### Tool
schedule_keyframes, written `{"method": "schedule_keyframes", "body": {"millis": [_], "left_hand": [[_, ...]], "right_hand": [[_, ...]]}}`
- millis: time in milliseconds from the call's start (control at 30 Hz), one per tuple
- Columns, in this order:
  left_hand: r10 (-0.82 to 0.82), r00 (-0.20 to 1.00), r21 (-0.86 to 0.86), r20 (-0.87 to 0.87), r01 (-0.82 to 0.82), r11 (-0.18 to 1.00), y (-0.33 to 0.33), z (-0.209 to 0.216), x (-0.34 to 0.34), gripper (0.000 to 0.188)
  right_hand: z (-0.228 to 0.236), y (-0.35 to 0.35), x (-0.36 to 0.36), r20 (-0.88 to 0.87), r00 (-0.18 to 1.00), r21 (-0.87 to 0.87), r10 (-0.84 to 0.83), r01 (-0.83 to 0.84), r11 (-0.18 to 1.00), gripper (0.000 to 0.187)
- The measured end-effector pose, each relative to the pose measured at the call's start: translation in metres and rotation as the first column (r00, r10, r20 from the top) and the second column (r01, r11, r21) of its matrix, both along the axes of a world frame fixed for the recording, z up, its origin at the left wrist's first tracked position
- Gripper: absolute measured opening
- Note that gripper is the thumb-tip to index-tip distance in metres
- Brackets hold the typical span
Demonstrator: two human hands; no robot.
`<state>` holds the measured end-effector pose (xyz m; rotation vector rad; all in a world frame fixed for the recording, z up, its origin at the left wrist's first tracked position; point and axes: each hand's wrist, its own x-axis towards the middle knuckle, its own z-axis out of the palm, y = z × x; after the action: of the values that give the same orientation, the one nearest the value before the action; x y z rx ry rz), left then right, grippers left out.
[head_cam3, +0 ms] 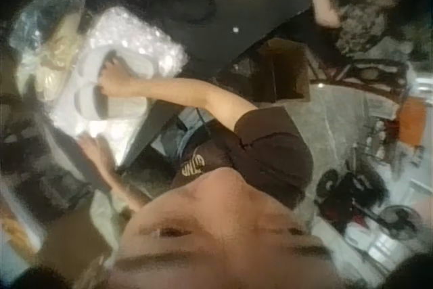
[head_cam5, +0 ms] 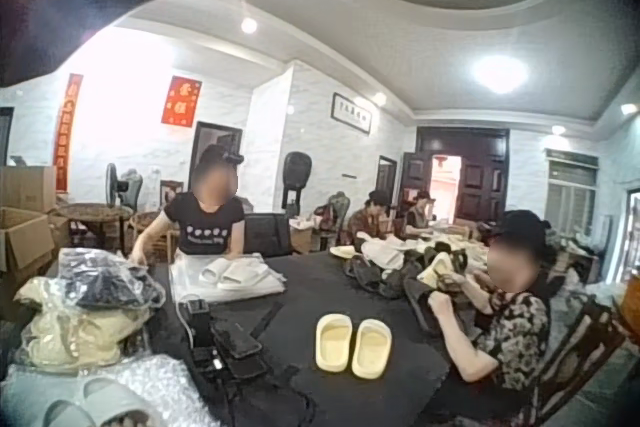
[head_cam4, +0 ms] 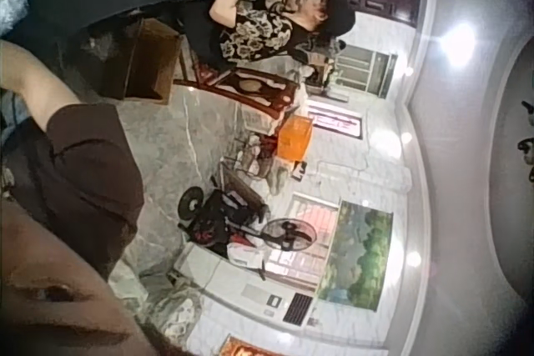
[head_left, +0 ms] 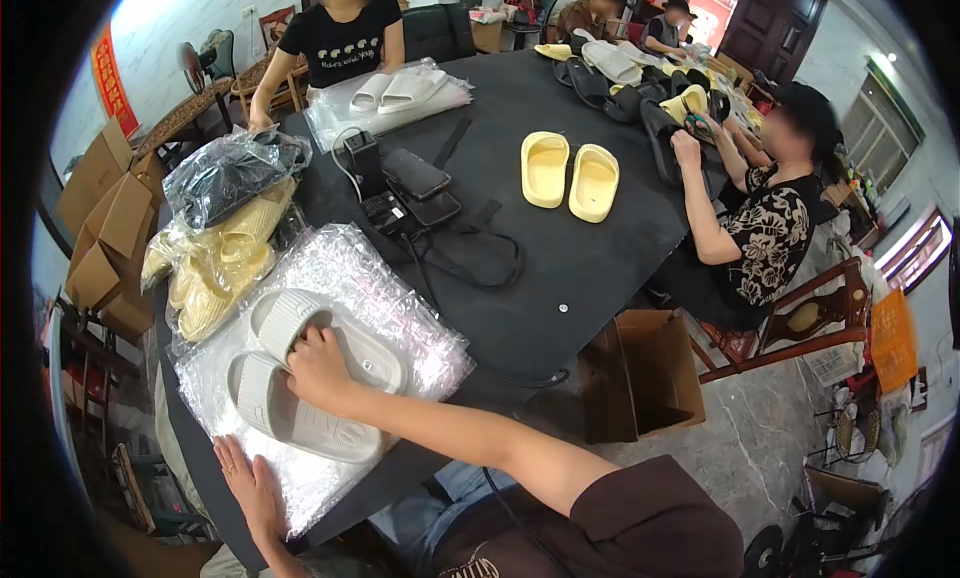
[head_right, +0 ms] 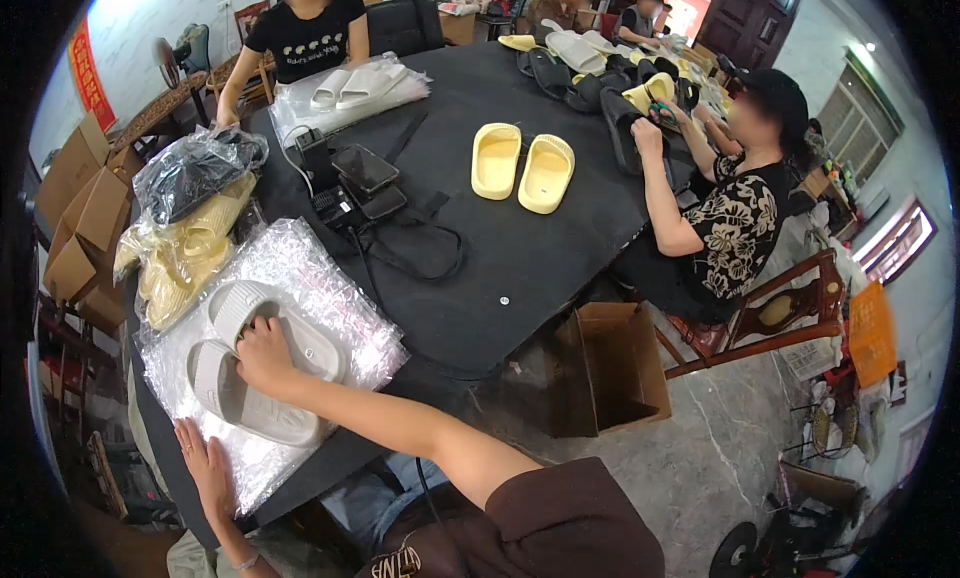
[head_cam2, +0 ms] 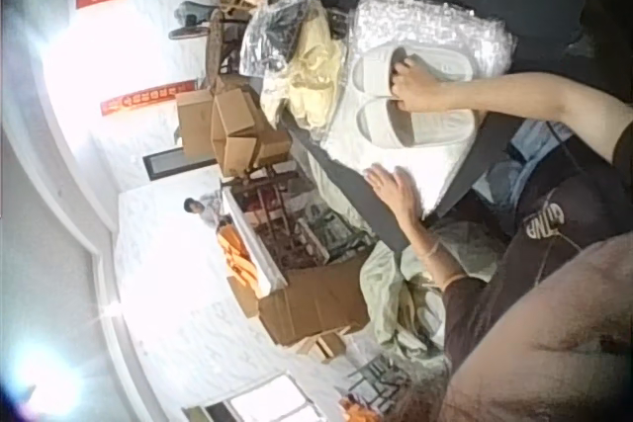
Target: The person repeatedly picks up pairs of slippers from a sack, places them on a sheet of bubble wrap on the table, and wraps them. The wrapped pairs are set aside on the table. Other people in the room also handle slippers and boxes.
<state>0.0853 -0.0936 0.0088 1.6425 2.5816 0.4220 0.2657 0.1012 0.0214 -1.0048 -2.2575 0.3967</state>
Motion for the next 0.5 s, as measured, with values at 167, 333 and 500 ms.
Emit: {"method": "schedule_keyframes", "body": {"millis": [167,333,500], "left_hand": [[0.045,0.998,-0.127,0.033,-0.041,0.991,0.012,0.031,-0.03,0.053],[0.099,0.963,0.272,-0.252,-0.028,0.962,0.062,0.015,-0.079,0.048],[0.177,0.984,0.346,-0.009,-0.163,0.924,0.102,0.003,-0.124,0.048]], "right_hand": [[-0.002,-0.003,-0.003,0.005,1.0,-0.021,0.01,-0.01,1.0,0.026],[-0.007,-0.002,-0.003,-0.044,0.999,-0.005,0.007,-0.007,1.0,0.025],[-0.008,0.002,-0.005,-0.058,0.998,-0.037,0.021,-0.023,0.999,0.026]]}}
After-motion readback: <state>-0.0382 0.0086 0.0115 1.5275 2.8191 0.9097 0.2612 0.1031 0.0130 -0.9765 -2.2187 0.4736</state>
